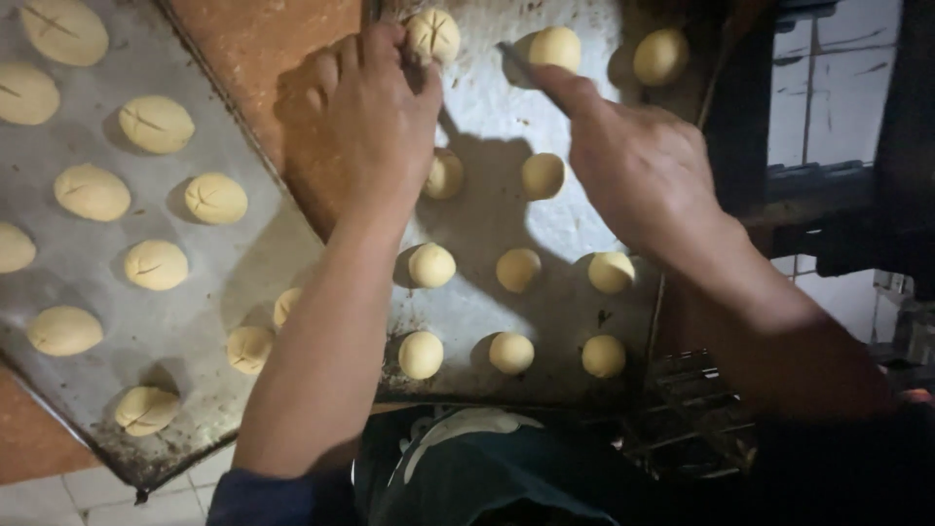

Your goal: Using a small blade to score cross-shaped patterns into the tops of small dough balls arranged on baking trays.

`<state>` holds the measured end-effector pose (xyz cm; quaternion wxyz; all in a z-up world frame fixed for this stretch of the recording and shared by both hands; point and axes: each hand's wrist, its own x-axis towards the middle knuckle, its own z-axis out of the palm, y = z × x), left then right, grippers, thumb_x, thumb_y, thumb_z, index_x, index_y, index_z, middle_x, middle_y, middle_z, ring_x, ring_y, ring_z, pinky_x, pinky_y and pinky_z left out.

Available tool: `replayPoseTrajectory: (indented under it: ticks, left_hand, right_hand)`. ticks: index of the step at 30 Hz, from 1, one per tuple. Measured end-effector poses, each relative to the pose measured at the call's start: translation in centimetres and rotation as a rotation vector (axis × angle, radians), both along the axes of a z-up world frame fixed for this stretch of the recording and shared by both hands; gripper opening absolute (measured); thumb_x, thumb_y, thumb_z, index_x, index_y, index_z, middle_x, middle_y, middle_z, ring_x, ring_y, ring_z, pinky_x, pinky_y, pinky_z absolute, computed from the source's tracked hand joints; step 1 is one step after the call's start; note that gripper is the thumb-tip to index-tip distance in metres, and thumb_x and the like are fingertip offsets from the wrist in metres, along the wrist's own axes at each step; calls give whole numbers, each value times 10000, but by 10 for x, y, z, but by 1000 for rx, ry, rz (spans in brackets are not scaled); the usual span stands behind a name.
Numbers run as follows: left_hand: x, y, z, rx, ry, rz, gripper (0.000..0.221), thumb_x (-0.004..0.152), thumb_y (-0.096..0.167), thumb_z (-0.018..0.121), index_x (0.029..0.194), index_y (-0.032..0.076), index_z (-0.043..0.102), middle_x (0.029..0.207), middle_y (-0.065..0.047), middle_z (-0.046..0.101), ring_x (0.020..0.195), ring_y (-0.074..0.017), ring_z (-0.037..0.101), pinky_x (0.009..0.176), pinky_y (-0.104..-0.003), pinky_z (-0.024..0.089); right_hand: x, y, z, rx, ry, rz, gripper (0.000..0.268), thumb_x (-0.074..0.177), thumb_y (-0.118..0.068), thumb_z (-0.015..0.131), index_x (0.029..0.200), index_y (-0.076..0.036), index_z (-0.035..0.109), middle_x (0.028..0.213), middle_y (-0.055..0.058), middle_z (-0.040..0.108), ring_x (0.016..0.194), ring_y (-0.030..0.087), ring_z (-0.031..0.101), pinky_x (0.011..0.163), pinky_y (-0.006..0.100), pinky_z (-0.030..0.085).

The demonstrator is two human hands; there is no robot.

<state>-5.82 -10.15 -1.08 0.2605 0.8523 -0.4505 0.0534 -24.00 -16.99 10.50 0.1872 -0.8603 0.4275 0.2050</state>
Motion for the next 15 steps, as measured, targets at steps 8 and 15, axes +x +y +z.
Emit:
replayPoseTrajectory:
  ticks: [8,15]
  left_hand:
    - [-65,-26,17,0,679,-277,468,884,117,722,1262,61,453,1155,-160,576,1011,-281,632,770,-400,577]
    - [-74,-53,-24,22,552,-233,510,767,154,855,1124,72,501,1122,-157,587,1006,-346,639,794,-438,547]
  right_hand:
    - [-58,-5,-51,-473,-297,141,524,997,-46,569,1499,-119,440,611,36,608,423,266,526,381,439,409]
    - [-52,-14,-71,-421,-265,89,559,937,-116,508,1487,-190,442,668,80,675,531,447,606,475,557,455]
